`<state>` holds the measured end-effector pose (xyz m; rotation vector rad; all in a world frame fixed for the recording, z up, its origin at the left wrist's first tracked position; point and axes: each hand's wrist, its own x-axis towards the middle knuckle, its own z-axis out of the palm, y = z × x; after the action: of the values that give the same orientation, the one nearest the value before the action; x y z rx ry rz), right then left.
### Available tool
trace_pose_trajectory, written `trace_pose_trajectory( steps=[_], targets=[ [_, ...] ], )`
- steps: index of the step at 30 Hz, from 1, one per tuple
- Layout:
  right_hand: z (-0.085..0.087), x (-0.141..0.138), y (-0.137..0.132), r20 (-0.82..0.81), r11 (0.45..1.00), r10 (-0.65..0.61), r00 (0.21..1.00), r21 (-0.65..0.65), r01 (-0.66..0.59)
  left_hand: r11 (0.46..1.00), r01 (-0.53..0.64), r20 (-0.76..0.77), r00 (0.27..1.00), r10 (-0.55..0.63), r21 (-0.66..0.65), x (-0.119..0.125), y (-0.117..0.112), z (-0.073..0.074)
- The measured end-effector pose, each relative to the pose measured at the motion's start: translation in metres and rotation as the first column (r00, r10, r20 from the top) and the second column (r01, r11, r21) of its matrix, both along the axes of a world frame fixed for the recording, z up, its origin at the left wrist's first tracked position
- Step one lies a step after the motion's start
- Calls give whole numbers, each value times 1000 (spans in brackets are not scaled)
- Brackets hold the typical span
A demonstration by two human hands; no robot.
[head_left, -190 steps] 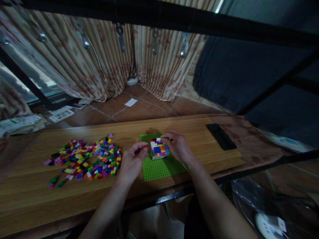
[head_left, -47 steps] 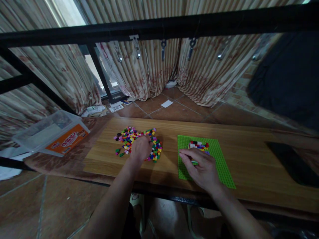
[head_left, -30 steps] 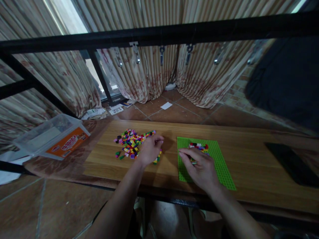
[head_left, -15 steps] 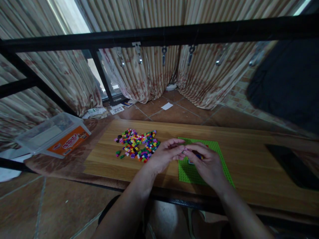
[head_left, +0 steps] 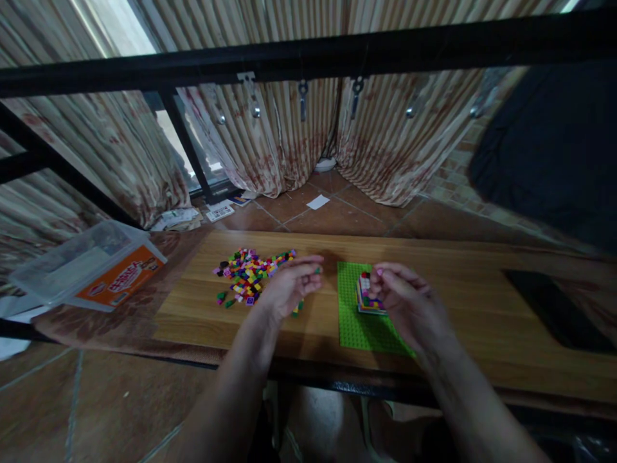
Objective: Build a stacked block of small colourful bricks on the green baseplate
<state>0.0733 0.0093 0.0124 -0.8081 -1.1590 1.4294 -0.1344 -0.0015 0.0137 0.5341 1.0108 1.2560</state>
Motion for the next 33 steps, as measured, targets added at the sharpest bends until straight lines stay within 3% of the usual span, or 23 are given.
trace_pose_trajectory(
  steps=[2,5,9,10,11,12,14,15,16,23,33],
  targets=[
    [1,2,0,-14,997,45,999,-59,-46,988,-156,-100,983,154,-8,-21,6,3],
    [3,3,-1,-12,991,73,997,-107,-74,950,-310,-239,926,293,-37,-47,12,4],
    [9,1,-5,48,988,120,992,-103,-115,965,-254,-456,867,200,-59,-59,12,-3],
    [11,0,-5,56,985,139,989,-109,-132,977,-213,-580,799,160,-24,-58,12,-7],
    [12,-1,-6,48,981,157,986,-125,-150,987,-160,-730,673,117,11,-58,11,-11],
    [13,-2,-7,25,975,170,985,-148,-164,994,-107,-864,497,83,34,-56,10,-15],
    [14,-4,-8,-33,960,189,981,-204,-192,999,-30,-987,157,23,18,-53,8,-23],
    [13,-6,-8,-57,952,198,979,-227,-206,1000,-15,-998,61,1,0,-52,8,-26],
    [13,-7,-8,-75,944,208,975,-245,-221,1000,-7,-1000,15,-17,-17,-50,8,-29],
    [8,-10,-8,-187,895,224,956,-348,-278,977,118,-977,-143,-158,-175,-39,11,-35],
    [7,-15,-10,-166,898,242,956,-335,-285,972,99,-964,-182,-192,-213,-32,11,-41]
  ],
)
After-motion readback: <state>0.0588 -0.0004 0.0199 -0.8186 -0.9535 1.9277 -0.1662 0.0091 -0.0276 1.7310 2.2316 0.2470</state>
